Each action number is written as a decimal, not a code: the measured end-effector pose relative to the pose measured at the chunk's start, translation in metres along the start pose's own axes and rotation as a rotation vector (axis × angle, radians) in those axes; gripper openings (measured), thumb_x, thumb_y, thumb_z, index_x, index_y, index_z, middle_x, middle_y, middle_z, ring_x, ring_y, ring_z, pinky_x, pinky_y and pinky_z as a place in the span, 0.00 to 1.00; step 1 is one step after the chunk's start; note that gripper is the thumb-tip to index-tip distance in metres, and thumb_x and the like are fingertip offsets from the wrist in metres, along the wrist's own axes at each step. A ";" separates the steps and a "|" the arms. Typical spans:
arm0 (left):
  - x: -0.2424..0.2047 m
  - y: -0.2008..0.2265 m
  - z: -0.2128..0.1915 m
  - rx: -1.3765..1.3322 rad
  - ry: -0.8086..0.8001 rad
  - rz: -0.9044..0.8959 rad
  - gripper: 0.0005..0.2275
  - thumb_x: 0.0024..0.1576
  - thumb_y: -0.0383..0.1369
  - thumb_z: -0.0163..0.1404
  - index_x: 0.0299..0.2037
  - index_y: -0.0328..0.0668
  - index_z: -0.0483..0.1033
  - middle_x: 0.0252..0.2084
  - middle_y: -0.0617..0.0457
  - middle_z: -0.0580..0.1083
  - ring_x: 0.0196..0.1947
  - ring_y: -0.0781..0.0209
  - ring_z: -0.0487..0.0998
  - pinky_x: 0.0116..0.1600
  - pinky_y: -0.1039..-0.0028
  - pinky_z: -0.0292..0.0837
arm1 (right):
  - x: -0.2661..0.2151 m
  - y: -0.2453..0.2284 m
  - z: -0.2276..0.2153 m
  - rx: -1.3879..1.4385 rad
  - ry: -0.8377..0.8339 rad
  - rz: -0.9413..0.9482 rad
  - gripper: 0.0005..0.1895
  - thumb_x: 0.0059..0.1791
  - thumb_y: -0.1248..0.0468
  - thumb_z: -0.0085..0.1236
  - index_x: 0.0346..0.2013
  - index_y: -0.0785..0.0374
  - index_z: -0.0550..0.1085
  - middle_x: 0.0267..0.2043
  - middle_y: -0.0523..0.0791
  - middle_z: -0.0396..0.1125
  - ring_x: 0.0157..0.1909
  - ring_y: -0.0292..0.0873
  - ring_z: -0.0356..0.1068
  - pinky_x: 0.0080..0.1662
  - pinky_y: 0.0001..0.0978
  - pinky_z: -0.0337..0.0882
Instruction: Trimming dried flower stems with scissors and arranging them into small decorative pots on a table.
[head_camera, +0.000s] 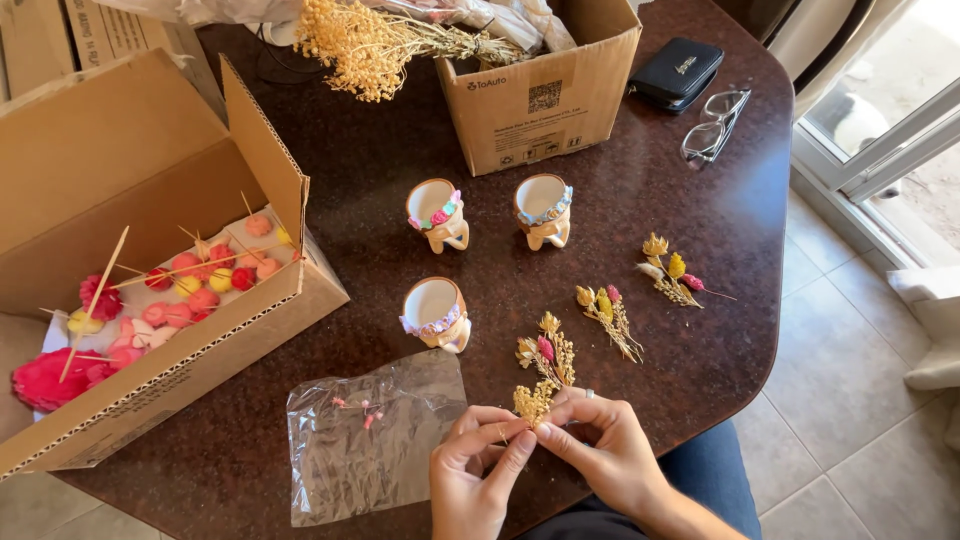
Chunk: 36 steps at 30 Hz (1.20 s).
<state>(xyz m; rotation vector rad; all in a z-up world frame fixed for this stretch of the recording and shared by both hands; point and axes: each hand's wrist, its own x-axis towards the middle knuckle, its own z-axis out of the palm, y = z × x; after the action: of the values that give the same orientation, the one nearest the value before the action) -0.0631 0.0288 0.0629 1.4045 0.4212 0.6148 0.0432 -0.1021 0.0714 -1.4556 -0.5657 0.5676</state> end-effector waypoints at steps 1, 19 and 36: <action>-0.001 -0.005 -0.001 -0.098 -0.012 -0.054 0.04 0.52 0.24 0.63 0.36 0.32 0.87 0.37 0.48 0.78 0.30 0.65 0.80 0.30 0.82 0.79 | 0.000 0.002 -0.001 -0.008 0.025 0.016 0.07 0.47 0.63 0.66 0.27 0.63 0.82 0.30 0.44 0.75 0.35 0.36 0.71 0.39 0.27 0.69; 0.000 -0.017 -0.004 -0.263 0.029 -0.476 0.06 0.51 0.26 0.64 0.32 0.31 0.82 0.28 0.44 0.81 0.21 0.56 0.79 0.31 0.72 0.77 | -0.007 0.016 0.011 0.221 0.118 -0.021 0.03 0.46 0.68 0.67 0.32 0.67 0.83 0.33 0.49 0.73 0.35 0.42 0.72 0.39 0.30 0.74; -0.022 -0.044 0.018 -0.800 0.193 -0.568 0.04 0.58 0.26 0.56 0.39 0.34 0.75 0.39 0.39 0.81 0.37 0.53 0.81 0.45 0.70 0.75 | -0.032 0.036 0.049 0.345 0.276 0.000 0.12 0.56 0.67 0.49 0.51 0.71 0.71 0.44 0.47 0.68 0.46 0.36 0.65 0.50 0.26 0.68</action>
<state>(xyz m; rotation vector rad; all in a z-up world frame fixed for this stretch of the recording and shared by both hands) -0.0625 -0.0007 0.0200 0.4274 0.6109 0.3755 -0.0139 -0.0858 0.0366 -1.1791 -0.2350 0.4296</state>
